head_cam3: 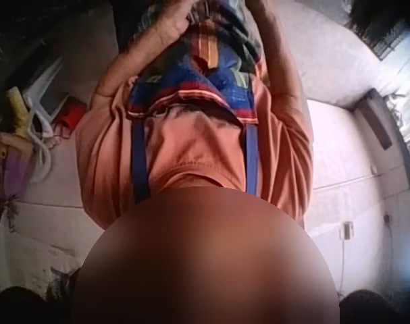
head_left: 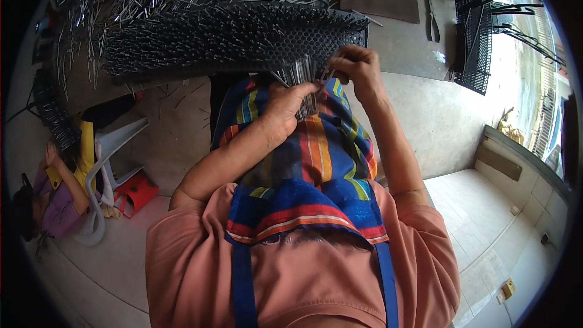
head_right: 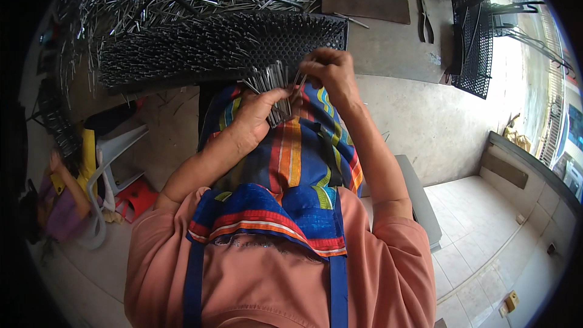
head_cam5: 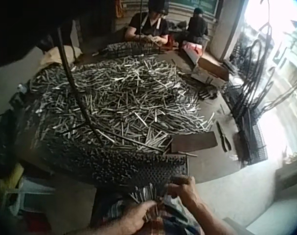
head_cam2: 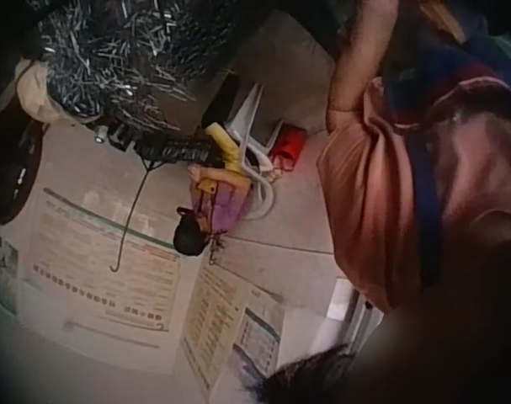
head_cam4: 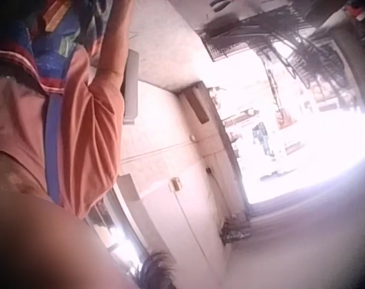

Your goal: Assembling a wire mesh by inserting metal wires into a black frame.

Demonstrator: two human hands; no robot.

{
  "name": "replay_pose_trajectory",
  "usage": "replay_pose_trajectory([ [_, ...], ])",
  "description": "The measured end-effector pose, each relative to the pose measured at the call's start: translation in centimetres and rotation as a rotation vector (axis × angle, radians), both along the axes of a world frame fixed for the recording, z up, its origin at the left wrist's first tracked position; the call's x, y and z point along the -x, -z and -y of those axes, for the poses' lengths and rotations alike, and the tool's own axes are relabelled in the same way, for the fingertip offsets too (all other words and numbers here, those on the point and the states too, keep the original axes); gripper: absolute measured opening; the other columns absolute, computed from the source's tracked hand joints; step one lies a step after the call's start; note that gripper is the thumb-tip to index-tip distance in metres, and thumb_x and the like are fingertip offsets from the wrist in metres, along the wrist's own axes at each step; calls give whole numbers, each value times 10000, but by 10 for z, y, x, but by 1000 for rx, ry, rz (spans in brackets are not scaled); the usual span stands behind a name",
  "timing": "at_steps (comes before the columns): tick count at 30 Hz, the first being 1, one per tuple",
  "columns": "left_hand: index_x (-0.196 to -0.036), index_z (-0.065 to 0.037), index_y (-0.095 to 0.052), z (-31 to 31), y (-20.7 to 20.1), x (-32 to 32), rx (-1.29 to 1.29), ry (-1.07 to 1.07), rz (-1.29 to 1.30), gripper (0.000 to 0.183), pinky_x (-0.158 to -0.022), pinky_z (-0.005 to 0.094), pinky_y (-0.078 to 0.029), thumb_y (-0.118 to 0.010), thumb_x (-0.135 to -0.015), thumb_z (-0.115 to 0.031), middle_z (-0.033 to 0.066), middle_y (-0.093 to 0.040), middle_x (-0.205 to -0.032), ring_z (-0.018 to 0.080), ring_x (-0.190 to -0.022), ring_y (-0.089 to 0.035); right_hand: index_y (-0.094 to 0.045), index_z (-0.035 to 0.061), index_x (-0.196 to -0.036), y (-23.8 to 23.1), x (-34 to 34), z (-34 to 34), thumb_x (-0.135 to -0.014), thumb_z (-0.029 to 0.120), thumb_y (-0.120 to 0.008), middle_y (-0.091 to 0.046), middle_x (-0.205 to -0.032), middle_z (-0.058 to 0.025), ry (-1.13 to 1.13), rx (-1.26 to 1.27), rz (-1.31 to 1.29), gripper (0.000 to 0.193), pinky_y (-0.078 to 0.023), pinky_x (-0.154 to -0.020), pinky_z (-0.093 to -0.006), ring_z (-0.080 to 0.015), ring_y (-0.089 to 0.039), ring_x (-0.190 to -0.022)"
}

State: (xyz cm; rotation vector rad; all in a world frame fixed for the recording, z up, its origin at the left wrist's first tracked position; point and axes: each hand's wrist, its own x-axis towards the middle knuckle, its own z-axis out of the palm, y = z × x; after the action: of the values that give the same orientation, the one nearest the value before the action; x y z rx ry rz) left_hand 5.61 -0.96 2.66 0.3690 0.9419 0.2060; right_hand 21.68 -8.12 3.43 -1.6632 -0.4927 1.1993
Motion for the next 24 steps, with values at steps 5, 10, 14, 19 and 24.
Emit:
replay_pose_trajectory([
  [5,-910,34,-645,4,9,3,17,24,26,142,-529,364,-586,-671,-771,38,135,-680,-783,248,-599,-680,-688,11,-815,-5,-5,-17,-788,-8,-700,-614,-671,-2,545,-462,339,35,-351,-506,-189,-35,-484,-568],
  [10,-873,39,-649,2,-1,-6,-50,-33,24,100,-531,355,-580,-668,-775,29,134,-678,-759,245,-623,-683,-677,-25,-830,12,-12,-35,-770,-80,-696,-630,-782,-19,458,-629,654,83,-435,-625,-204,-66,-548,-705],
  [14,-872,44,-653,1,8,-3,-13,-13,26,103,-527,349,-577,-670,-772,28,132,-679,-761,237,-622,-681,-659,-46,-830,11,-14,-38,-761,-97,-690,-624,-790,-30,356,-571,729,90,-452,-652,-210,-76,-563,-737],
  [19,-878,43,-663,4,3,1,-87,-35,68,121,-526,332,-567,-687,-760,29,114,-682,-761,211,-611,-669,-666,-32,-814,2,-10,-31,-772,-89,-686,-623,-794,-14,375,-582,717,74,-433,-627,-196,-62,-548,-706],
  [24,-910,28,-665,0,7,1,-238,-88,49,168,-543,325,-569,-690,-747,59,96,-687,-814,182,-632,-668,-669,17,-808,-10,-16,-3,-843,34,-674,-595,-707,7,420,-231,118,39,-296,-472,-185,-39,-444,-519],
])
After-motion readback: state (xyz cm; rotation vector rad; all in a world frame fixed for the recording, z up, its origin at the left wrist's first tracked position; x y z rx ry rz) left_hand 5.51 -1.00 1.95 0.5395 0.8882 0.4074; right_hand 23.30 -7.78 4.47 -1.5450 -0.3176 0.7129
